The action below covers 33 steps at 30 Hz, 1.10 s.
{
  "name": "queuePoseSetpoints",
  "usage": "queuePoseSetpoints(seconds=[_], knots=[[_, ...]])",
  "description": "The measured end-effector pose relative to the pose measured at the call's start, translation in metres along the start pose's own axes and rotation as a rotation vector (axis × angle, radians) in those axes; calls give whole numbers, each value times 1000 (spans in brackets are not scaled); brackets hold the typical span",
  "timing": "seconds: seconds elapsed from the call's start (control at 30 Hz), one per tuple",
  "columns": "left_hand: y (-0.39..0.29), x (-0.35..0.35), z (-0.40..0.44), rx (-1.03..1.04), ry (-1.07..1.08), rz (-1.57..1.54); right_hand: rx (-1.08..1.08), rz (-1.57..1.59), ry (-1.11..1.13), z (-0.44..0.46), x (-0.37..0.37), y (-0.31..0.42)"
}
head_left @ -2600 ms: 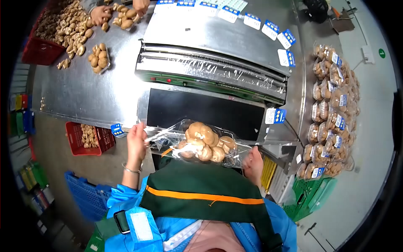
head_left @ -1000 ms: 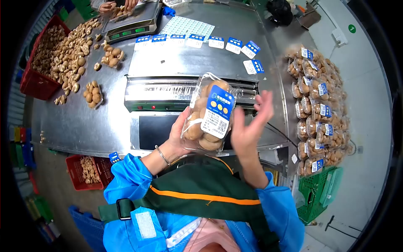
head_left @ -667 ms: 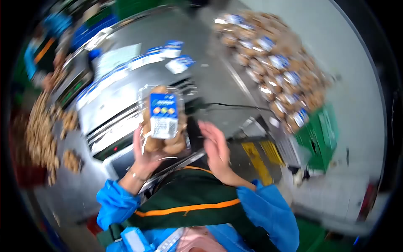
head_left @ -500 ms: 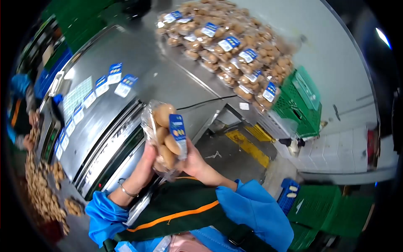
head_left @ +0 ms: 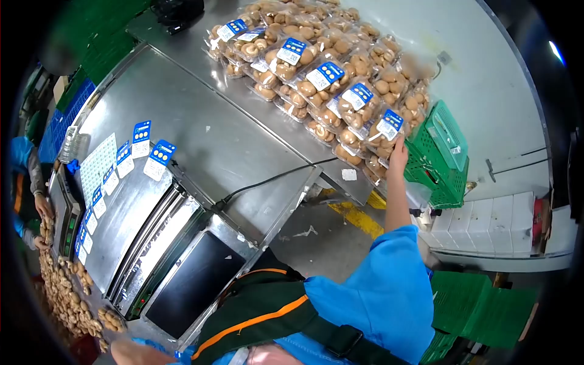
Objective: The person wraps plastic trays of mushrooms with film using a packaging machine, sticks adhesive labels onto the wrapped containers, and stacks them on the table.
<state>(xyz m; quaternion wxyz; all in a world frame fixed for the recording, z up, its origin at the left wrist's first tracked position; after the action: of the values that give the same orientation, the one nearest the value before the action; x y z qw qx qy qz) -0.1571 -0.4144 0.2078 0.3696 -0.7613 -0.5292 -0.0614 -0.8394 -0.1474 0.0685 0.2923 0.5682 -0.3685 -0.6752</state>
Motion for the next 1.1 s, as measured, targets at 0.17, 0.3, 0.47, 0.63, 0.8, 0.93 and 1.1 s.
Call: queuePoseSetpoints(seconds=[0.17,0.3,0.47,0.63,0.8,0.93,1.1], knots=[[-32,-67,7,278,-528,147,21,58,178,28,15,-16],[-135,-101,-62,512,-875,670,214,182,214,-2,12,6],[-299,-124,-51,869,-1190,1470,20,203,48,20,9,-16],[-402,-205,68,1098,-1373,1841,1,167,22,17,-7,-2],[-456,-289,154,1068,-1314,1741,182,419,176,14,24,-20],[-485,-335,216,889,-1077,1528,193,430,203,-1,15,5],[-480,-347,156,965,-1319,1637,189,357,27,-11,-20,16]])
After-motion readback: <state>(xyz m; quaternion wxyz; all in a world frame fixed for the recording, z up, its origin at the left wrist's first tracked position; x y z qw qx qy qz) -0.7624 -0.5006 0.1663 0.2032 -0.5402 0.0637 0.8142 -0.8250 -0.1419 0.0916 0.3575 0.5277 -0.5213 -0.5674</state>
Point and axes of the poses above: each hand's wrist, its own z-axis towards the middle knuckle, its own x-axis out of the palm, y = z × x, the point moved 10 cm from there along z, towards the middle knuckle, and after that the axes turned 12 degrees about -z, right-handed, at the moved point
